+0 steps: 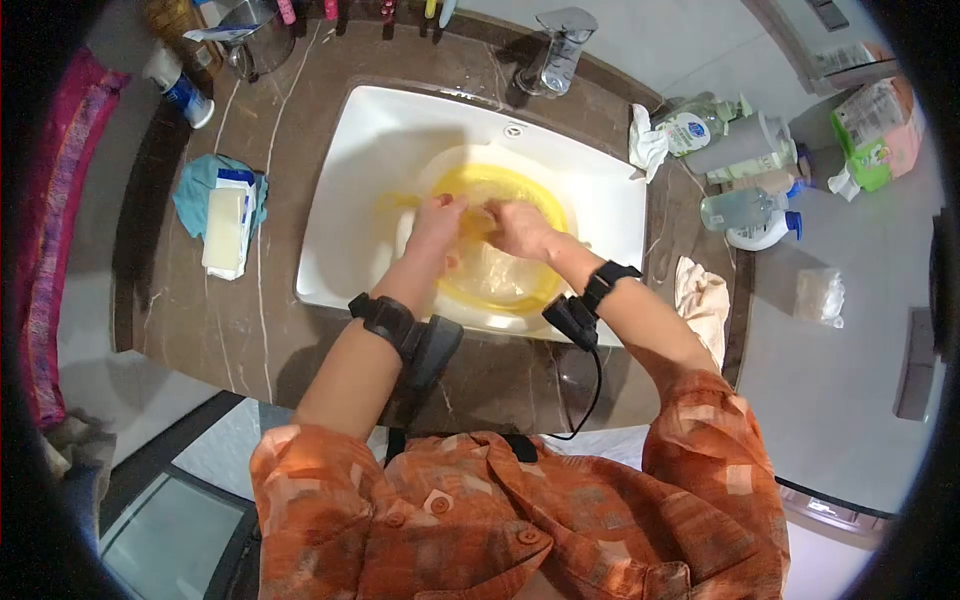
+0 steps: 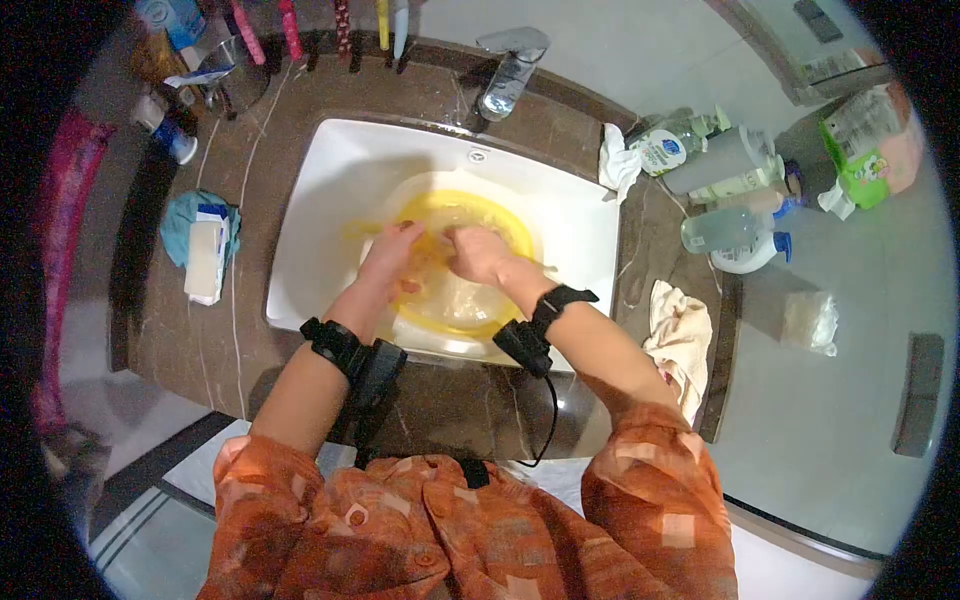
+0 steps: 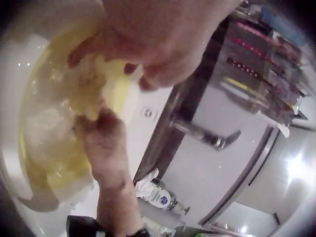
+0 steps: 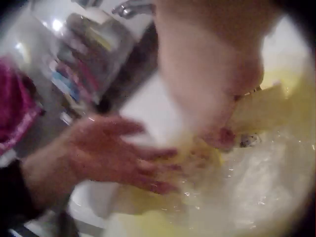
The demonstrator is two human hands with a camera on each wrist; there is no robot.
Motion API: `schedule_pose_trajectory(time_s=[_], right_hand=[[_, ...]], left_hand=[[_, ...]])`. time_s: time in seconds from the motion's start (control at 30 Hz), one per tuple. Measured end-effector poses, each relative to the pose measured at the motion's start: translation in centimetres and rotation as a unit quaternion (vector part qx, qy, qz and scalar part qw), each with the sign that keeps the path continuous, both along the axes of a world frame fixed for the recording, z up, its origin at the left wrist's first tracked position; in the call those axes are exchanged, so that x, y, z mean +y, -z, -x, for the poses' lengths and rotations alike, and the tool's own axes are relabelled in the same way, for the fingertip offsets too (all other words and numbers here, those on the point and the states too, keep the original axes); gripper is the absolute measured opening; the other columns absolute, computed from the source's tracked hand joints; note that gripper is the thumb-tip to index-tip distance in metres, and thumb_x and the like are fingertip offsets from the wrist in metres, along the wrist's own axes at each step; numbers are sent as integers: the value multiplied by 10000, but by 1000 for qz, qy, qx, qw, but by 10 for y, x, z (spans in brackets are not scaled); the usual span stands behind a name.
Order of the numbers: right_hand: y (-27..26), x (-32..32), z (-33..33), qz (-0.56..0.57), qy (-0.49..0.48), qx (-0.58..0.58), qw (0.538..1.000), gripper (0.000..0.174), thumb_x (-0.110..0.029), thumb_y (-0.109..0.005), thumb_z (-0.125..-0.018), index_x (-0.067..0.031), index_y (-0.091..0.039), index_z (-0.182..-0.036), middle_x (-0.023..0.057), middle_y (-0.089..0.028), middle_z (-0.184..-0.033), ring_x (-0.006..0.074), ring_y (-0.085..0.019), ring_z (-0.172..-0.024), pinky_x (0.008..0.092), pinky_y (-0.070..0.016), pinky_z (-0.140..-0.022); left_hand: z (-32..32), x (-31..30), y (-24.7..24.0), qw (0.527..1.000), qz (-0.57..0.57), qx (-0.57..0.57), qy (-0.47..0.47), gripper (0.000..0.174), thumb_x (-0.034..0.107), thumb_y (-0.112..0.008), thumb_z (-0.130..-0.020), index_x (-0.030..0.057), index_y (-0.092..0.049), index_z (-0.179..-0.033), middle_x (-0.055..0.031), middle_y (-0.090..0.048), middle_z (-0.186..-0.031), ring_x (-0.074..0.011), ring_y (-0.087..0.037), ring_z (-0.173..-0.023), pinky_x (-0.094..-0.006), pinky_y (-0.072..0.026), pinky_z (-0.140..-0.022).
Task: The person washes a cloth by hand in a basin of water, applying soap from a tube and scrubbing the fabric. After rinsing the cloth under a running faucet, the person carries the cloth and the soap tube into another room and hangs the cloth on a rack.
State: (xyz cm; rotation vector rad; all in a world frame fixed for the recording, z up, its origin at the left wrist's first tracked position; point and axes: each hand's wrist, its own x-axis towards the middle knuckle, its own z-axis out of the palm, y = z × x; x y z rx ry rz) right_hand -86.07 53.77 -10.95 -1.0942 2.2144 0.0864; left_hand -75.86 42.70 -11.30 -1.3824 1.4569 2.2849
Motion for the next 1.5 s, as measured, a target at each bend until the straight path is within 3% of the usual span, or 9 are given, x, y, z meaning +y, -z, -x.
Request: schedule_pose_trajectory(time_s=[0.07, 0.17, 0.4, 0.53, 0.8, 0.97, 1.07, 1.27, 1.5], right_hand=[[-25, -8, -20, 250, 20, -79, 965, 348, -132, -597, -694, -38, -550, -1025, 172, -586, -955, 320, -550, -926, 380, -445, -778], [-22, -9, -28, 312, -1, -26, 950, 355, -174, -626, -691, -41, -554, -1012, 182, -579, -960, 329, -558, -885, 391, -447, -780], [24, 20, 6, 78, 72, 111, 988, 272, -152, -592, -725, -57, -576, -979, 204, -567, -994, 337, -560, -894, 390, -450, -790], [38, 30, 11, 20, -55, 67, 996, 230, -122, -550, -737, -52, -587, -952, 209, -569, -977, 335, -565, -884, 393, -456, -768], [-60, 22, -34, 311, -64, -19, 948, 297, 10, -582, -673, 0, -557, -969, 170, -559, -902, 319, -565, -838, 342, -464, -744], [-87, 32, -49, 337, -120, -122, 926, 322, 38, -558, -685, -5, -541, -1003, 117, -582, -936, 250, -572, -893, 319, -460, -770], [-83, 38, -15, 281, 127, -458, 834, 271, 28, -575, -727, -28, -564, -991, -2, -597, -903, 73, -549, -837, 232, -449, -724], [-23, 34, 7, 342, 340, -443, 755, 326, -287, -616, -729, -64, -594, -966, 3, -603, -870, 86, -533, -727, 183, -387, -574], [-65, 25, 5, 276, 206, -362, 866, 351, -185, -627, -724, -51, -560, -1043, 50, -604, -945, 159, -557, -846, 245, -438, -665]], left_hand=[[-1, 0, 1, 992, -119, 31, -43, 311, 271, -526, -809, 69, -511, -1046, -58, -533, -951, -179, -536, -765, -321, -448, -581], [3, -6, 27, 962, -238, 104, -85, 302, 223, -511, -795, 61, -501, -1050, -64, -538, -897, -185, -539, -720, -318, -433, -539], [-4, -16, 35, 991, -42, 97, -83, 387, 132, -505, -758, 26, -474, -1128, -87, -536, -854, -199, -532, -757, -298, -431, -514], [-11, -1, -4, 999, 41, 20, 15, 420, 173, -515, -778, 32, -446, -1167, -111, -529, -935, -228, -526, -845, -331, -481, -564], [-18, 12, -13, 939, -322, 115, -46, 330, 220, -517, -825, 42, -487, -1101, -132, -523, -985, -277, -548, -878, -429, -515, -601], [-6, 4, 39, 926, -341, 147, -68, 200, 171, -538, -818, 2, -528, -925, -104, -577, -859, -232, -579, -749, -404, -498, -626], [-15, 10, -1, 943, -281, 168, -64, 255, 255, -612, -787, 43, -540, -908, -75, -576, -866, -204, -572, -721, -377, -478, -621], [-14, 24, -23, 941, -236, 201, 138, 396, 377, -698, -706, 142, -534, -978, -4, -578, -790, -123, -555, -624, -296, -458, -517], [-20, 8, -39, 951, -173, 142, 211, 226, 140, -669, -673, 97, -583, -878, -15, -552, -756, -128, -531, -643, -288, -461, -534]])
